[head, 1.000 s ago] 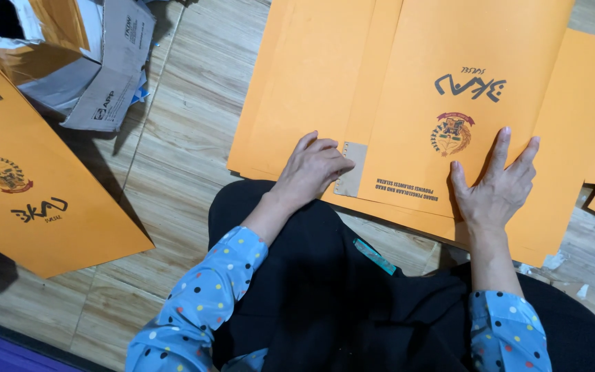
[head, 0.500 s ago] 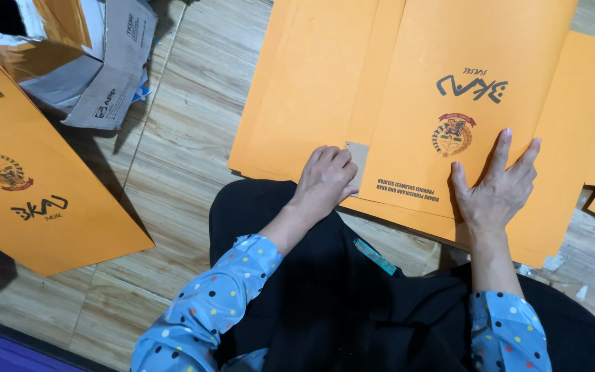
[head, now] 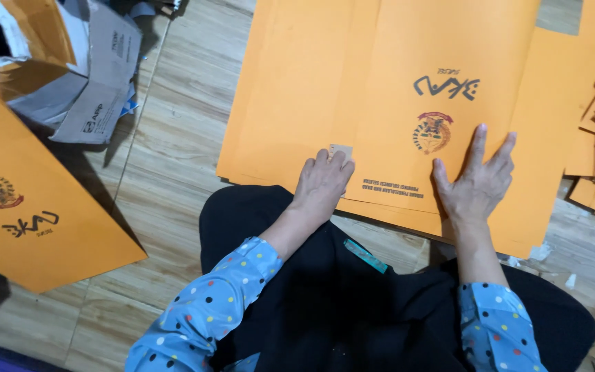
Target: The person sits on the floor and repeatedly glues a small rectangular piece of paper onto the center fold of large orange sheets. They use a small green glue stick to apply adhesive, press the paper down, and then fold the sheet in half to secure it.
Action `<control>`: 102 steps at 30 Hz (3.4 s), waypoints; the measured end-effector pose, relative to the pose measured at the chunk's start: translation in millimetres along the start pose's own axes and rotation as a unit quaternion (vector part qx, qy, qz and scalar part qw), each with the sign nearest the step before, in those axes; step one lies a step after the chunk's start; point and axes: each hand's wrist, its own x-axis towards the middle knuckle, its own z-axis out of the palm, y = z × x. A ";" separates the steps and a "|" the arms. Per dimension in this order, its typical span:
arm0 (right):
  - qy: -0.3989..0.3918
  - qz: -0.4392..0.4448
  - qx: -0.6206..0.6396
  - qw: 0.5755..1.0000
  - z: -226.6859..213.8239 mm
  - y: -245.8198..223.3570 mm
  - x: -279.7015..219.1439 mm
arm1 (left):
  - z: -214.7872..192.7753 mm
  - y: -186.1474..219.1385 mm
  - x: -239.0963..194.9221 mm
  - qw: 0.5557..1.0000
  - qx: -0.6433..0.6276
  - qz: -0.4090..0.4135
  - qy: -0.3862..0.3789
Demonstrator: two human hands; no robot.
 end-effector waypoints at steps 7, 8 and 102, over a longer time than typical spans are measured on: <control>0.011 0.013 0.011 1.000 3.2 0.4 1.4 | -18.9 12.7 -7.5 0.997 -0.062 -0.013 0.048; 0.012 0.015 0.009 1.000 3.4 0.6 1.1 | -15.4 13.6 -7.6 0.997 -0.062 -0.010 0.049; -0.062 0.064 0.091 0.992 0.6 14.2 -6.7 | 14.7 135.8 89.8 0.995 -0.064 -0.028 -0.075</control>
